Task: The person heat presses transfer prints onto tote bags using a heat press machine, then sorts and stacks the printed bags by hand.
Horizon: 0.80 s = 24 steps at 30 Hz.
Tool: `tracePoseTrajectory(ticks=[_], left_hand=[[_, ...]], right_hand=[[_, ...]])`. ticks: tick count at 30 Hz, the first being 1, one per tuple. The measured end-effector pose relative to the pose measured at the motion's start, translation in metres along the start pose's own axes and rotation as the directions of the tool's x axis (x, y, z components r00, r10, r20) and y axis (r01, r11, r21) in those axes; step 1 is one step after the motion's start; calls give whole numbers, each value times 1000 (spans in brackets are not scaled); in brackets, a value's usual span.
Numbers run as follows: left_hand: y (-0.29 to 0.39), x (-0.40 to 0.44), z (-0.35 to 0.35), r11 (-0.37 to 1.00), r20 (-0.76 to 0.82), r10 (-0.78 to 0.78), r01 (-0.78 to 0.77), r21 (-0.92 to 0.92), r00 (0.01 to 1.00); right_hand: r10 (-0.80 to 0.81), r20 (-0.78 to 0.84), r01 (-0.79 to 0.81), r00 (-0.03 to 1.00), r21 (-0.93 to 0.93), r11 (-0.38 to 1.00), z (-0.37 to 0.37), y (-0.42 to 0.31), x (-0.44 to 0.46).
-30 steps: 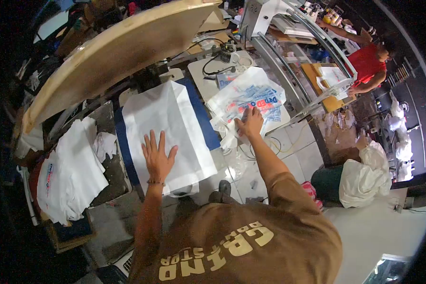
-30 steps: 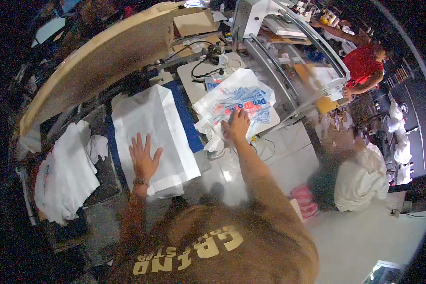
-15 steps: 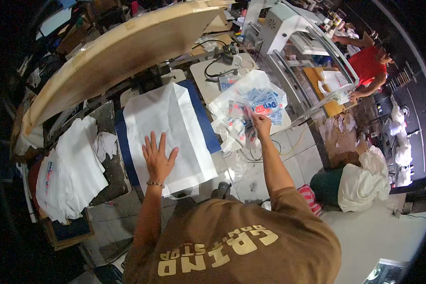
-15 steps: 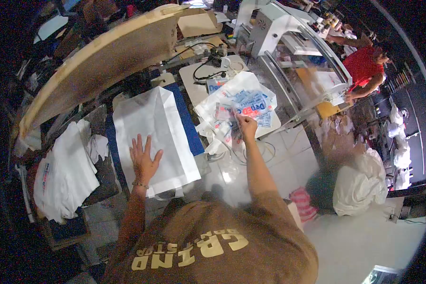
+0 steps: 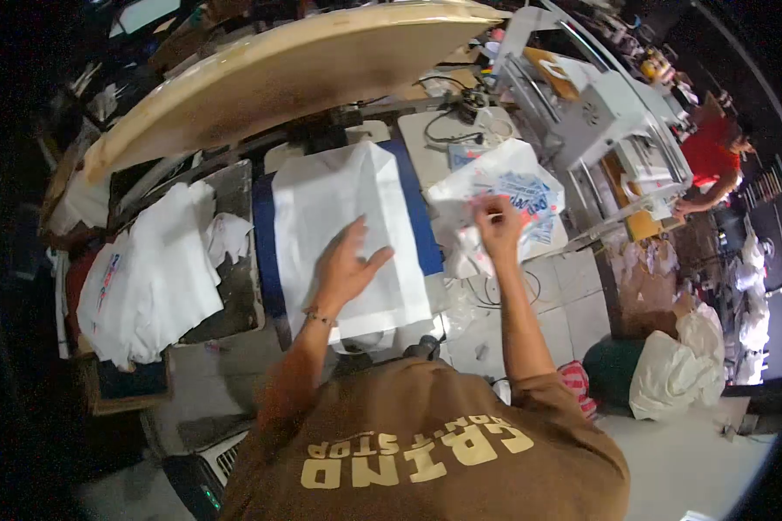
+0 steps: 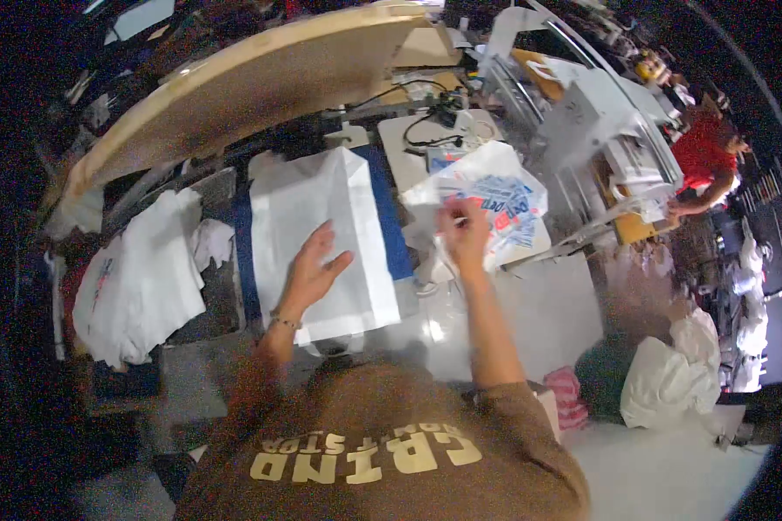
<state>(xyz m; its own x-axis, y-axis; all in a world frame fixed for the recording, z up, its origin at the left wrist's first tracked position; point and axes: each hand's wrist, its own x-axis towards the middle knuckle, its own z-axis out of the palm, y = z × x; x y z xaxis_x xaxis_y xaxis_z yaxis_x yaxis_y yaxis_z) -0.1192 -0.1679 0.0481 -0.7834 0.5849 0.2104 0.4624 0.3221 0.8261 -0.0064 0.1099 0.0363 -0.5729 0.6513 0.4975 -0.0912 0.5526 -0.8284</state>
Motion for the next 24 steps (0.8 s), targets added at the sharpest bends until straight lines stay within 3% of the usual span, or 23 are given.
tracePoseTrajectory(ticks=[1, 2, 4, 6, 8, 10, 12, 13, 14, 15, 16, 17, 19, 20, 21, 22, 23, 24], left_hand=[[1, 5, 6, 965, 6, -96, 95, -244, 995], [-6, 10, -2, 966, -7, -102, 98, -237, 995], [-20, 26, -16, 925, -4, -282, 270, -266, 960], [-56, 32, -40, 954, -94, -272, 255, -159, 958], [-107, 35, -61, 991, -171, -130, 130, -9, 977], [-139, 35, -76, 992, -175, -122, 127, 22, 977], [-135, 36, -88, 992, -182, -107, 118, 52, 977], [-124, 36, -95, 979, -182, 14, 24, 202, 983], [-99, 35, -106, 935, -163, 131, -67, 347, 978], [-44, 35, -128, 936, 71, 55, -76, 345, 996], [11, 38, -149, 969, 289, 65, -130, 212, 955], [64, 42, -169, 986, 489, 99, -151, 68, 867], [164, 48, -214, 871, 603, 389, -491, 6, 697], [210, 54, -235, 807, 539, 471, -588, 57, 699], [241, 60, -251, 709, 368, 573, -668, 226, 733], [263, 86, -260, 457, 174, 817, -802, 384, 549], [289, 114, -273, 445, 183, 822, -809, 383, 539], [319, 141, -289, 382, 87, 845, -710, 592, 527]], right_hand=[[-21, 73, 25, 997, -47, 999, 24, -24, -18], [-168, 250, 184, 954, -39, 982, 69, -57, -54], [-164, 438, 144, 884, 80, 986, 116, -74, -82], [-149, 484, 154, 862, 30, 988, 132, -92, -94], [-263, 484, 393, 835, -189, 900, 139, -99, -97], [-176, 572, 394, 801, -283, 874, 146, -78, -108], [-202, 591, 477, 781, -355, 804, 153, -64, -112], [-188, 605, 480, 773, -365, 798, 153, -61, -114], [-192, 601, 480, 776, -364, 798, 155, -60, -113], [-187, 618, 486, 763, -359, 797, 156, -60, -113], [-180, 635, 492, 751, -355, 795, 158, -59, -112], [-183, 631, 491, 754, -355, 795, 160, -59, -113], [-214, 644, 520, 734, -331, 787, 164, -58, -113], [-218, 637, 518, 739, -332, 788, 164, -57, -114], [-202, 627, 502, 752, -347, 792, 164, -57, -113], [-187, 615, 486, 766, -363, 795, 164, -57, -113], [-191, 604, 482, 774, -366, 796, 164, -56, -112], [-188, 605, 478, 774, -364, 799, 163, -56, -112]])
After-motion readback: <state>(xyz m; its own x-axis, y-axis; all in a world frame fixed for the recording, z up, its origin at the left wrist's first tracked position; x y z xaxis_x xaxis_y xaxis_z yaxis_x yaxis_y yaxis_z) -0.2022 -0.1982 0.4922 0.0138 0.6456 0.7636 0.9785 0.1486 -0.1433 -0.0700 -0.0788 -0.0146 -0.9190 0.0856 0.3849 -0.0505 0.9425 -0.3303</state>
